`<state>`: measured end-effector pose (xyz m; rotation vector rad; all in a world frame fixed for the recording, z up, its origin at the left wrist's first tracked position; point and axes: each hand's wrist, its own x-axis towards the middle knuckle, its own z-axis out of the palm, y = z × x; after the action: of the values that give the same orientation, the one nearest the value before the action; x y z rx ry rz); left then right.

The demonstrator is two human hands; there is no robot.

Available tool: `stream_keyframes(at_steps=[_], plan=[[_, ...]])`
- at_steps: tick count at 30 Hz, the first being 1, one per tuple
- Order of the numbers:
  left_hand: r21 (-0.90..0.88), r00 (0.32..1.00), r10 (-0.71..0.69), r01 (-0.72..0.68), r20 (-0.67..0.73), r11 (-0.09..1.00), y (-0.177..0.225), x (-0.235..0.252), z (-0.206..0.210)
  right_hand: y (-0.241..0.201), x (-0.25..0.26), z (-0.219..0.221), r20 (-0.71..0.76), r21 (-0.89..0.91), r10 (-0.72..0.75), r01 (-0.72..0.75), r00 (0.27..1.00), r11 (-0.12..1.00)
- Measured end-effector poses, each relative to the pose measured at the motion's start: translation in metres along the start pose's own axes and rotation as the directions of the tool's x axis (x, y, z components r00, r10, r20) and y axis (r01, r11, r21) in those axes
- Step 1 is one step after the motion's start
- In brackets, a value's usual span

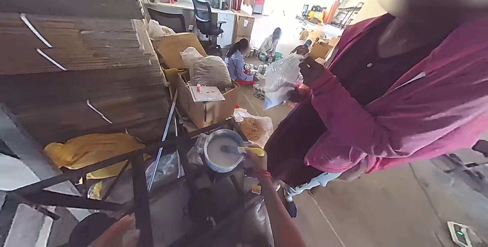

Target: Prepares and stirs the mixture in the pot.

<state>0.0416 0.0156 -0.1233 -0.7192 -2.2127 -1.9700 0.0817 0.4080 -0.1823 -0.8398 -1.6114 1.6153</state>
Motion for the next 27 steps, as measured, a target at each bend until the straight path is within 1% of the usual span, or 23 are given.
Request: stream_keyframes(at_steps=[2, 3, 5, 7, 9, 10, 12, 14, 15, 17, 19, 21, 23, 25, 27], plan=[[-0.006, 1.000, -0.004, 0.004, 0.001, 1.000, -0.002, -0.001, -0.001, -0.012, -0.011, 0.000, 0.098, -0.051, 0.036, -0.031, 0.995, 0.998], [0.001, 1.000, -0.012, 0.012, -0.003, 1.000, -0.001, -0.001, 0.000, -0.018, -0.014, -0.004, 0.108, -0.078, 0.055, -0.047, 0.993, 0.996], [0.022, 0.999, -0.045, 0.045, 0.002, 0.999, -0.002, 0.002, 0.004, -0.025, -0.012, -0.011, 0.050, -0.126, 0.065, -0.058, 0.997, 0.990], [0.044, 0.994, -0.104, 0.102, 0.030, 0.994, -0.006, 0.008, 0.013, -0.017, -0.003, -0.012, -0.019, -0.146, 0.022, -0.025, 1.000, 0.989], [0.062, 0.986, -0.160, 0.156, 0.055, 0.986, -0.022, 0.022, 0.028, -0.006, 0.002, -0.001, -0.046, -0.074, 0.002, -0.005, 0.999, 0.997], [0.078, 0.978, -0.193, 0.187, 0.078, 0.979, -0.035, 0.034, 0.038, -0.004, 0.001, 0.004, -0.025, -0.040, 0.017, -0.018, 1.000, 0.999], [0.131, 0.939, -0.295, 0.275, 0.174, 0.952, -0.058, 0.067, 0.058, -0.007, -0.006, 0.009, 0.059, -0.037, 0.043, -0.041, 0.997, 0.998], [0.208, 0.865, -0.403, 0.353, 0.299, 0.912, -0.082, 0.111, 0.080, -0.015, -0.016, 0.004, 0.117, -0.076, 0.056, -0.047, 0.992, 0.996], [0.250, 0.824, -0.448, 0.379, 0.347, 0.891, -0.093, 0.135, 0.093, -0.019, -0.019, -0.001, 0.116, -0.096, 0.058, -0.047, 0.992, 0.994], [0.306, 0.763, -0.507, 0.410, 0.401, 0.859, -0.114, 0.176, 0.123, -0.020, -0.019, -0.008, 0.045, -0.130, 0.040, -0.033, 0.998, 0.991], [0.349, 0.739, -0.524, 0.401, 0.424, 0.847, -0.128, 0.206, 0.152, -0.016, -0.014, -0.004, -0.035, -0.137, -0.004, 0.000, 0.999, 0.991], [0.410, 0.718, -0.521, 0.348, 0.461, 0.843, -0.134, 0.225, 0.173, -0.007, -0.011, 0.005, -0.062, -0.112, -0.033, 0.026, 0.998, 0.993], [0.453, 0.703, -0.501, 0.278, 0.505, 0.847, -0.140, 0.234, 0.186, -0.002, -0.013, 0.010, -0.034, -0.064, -0.026, 0.024, 0.999, 0.998], [0.478, 0.698, -0.482, 0.223, 0.530, 0.849, -0.149, 0.238, 0.191, -0.008, -0.021, 0.008, 0.020, -0.032, 0.027, -0.027, 0.999, 0.999], [0.480, 0.699, -0.467, 0.198, 0.542, 0.855, -0.154, 0.238, 0.195, -0.021, -0.025, 0.000, 0.013, -0.071, 0.060, -0.059, 0.998, 0.996]])
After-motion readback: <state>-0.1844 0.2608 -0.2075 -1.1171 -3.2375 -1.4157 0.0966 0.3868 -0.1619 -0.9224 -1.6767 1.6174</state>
